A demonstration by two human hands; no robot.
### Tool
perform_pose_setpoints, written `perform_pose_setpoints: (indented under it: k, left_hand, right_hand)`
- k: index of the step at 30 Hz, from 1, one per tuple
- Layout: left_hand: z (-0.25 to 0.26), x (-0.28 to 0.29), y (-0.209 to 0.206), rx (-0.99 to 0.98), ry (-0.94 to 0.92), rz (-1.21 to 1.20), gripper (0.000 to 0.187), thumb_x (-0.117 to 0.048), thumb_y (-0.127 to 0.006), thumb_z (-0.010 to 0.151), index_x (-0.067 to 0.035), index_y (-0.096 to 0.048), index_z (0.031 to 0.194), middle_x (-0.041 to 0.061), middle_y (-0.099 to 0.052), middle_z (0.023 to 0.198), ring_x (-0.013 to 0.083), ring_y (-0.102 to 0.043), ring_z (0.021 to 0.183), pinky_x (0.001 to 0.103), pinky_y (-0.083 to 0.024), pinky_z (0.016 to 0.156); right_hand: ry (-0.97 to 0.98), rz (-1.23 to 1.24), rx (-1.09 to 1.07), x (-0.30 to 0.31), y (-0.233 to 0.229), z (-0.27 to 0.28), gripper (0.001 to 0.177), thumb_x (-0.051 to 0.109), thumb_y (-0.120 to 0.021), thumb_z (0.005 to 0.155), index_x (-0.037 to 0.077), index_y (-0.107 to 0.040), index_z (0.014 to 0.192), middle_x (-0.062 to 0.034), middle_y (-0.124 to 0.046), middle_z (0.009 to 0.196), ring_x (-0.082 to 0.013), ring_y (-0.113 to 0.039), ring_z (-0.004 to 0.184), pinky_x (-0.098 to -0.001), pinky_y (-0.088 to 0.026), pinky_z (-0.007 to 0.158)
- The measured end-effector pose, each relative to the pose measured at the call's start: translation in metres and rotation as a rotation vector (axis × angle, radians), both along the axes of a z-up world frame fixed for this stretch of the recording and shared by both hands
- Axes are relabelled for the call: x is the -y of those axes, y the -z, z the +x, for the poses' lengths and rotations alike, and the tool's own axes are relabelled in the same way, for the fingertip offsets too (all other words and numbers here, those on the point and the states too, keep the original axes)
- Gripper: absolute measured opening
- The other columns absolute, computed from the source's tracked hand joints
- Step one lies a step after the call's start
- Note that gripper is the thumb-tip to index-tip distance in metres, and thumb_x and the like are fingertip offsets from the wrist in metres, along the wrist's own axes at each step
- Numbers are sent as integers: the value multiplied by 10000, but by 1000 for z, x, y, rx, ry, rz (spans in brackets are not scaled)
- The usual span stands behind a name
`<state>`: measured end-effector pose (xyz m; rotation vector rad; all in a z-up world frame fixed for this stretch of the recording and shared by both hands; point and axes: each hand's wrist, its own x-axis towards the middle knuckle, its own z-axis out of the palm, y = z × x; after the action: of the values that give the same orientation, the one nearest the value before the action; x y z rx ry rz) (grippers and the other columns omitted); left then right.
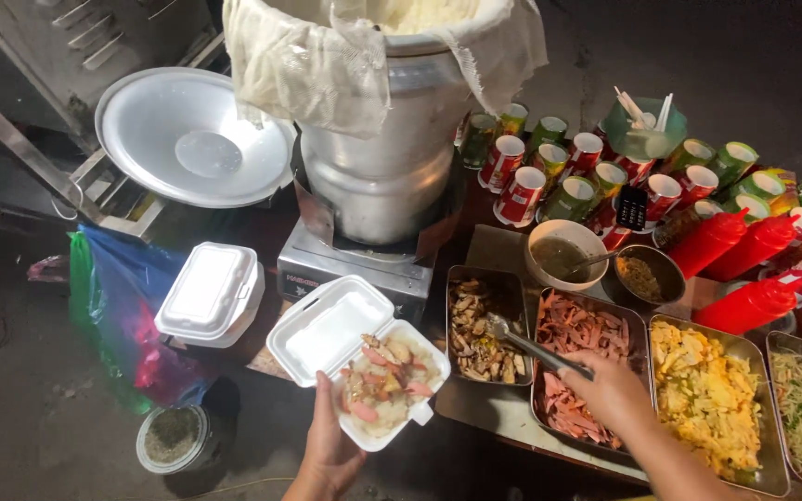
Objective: The person scoops steaming white rice from a large metal cooker into a white styrofoam container using chopsticks. They then add sliced meat, scrambled eggs, and a red sauce from various trays on a street food cart before closing the container.
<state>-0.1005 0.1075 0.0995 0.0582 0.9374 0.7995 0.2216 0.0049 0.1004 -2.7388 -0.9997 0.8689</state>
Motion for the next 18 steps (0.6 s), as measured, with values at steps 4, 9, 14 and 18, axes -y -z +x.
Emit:
perform_pose_setpoints:
  k: [4,9,14,18]
  left_hand:
    - [-2,2,0,-71,30,-30,833,-655,-291,908,-99,-514,1488,251,-610,1400,415,-574,1255,544,-447,1026]
    - [0,4,4,-40,15,-7,849,-656,-298,906,-65,-531,1469,272,-617,1366,430,-578,1231,546,-448,1021]
    - [-1,2,5,-18,14,-14,853,-679,-335,869,-100,-535,1462,236,-624,1378,409,-588,1229,532,-471,978]
    - [3,0,4,33,-35,21,832,-630,-317,896,-70,-498,1484,259,-582,1415,414,-546,1276,536,-425,1060]
  right_hand:
    - [71,96,-80,-12,33,-1,349,368,-591,990,267,-695,1308,20,-566,563,-115,-362,390,-254,-252,387]
    - [141,183,-101,-11,29,-2,306,300,-630,978,289,-731,1266,6,-582,584,-124,-378,412,-258,-253,392]
    - [135,192,-127,-6,16,3,312,273,-663,981,280,-730,1285,-16,-634,583,-119,-379,390,-221,-283,366]
    - [85,78,-53,-9,33,0,310,295,-622,999,275,-683,1302,26,-648,663,-82,-417,411,-190,-316,362]
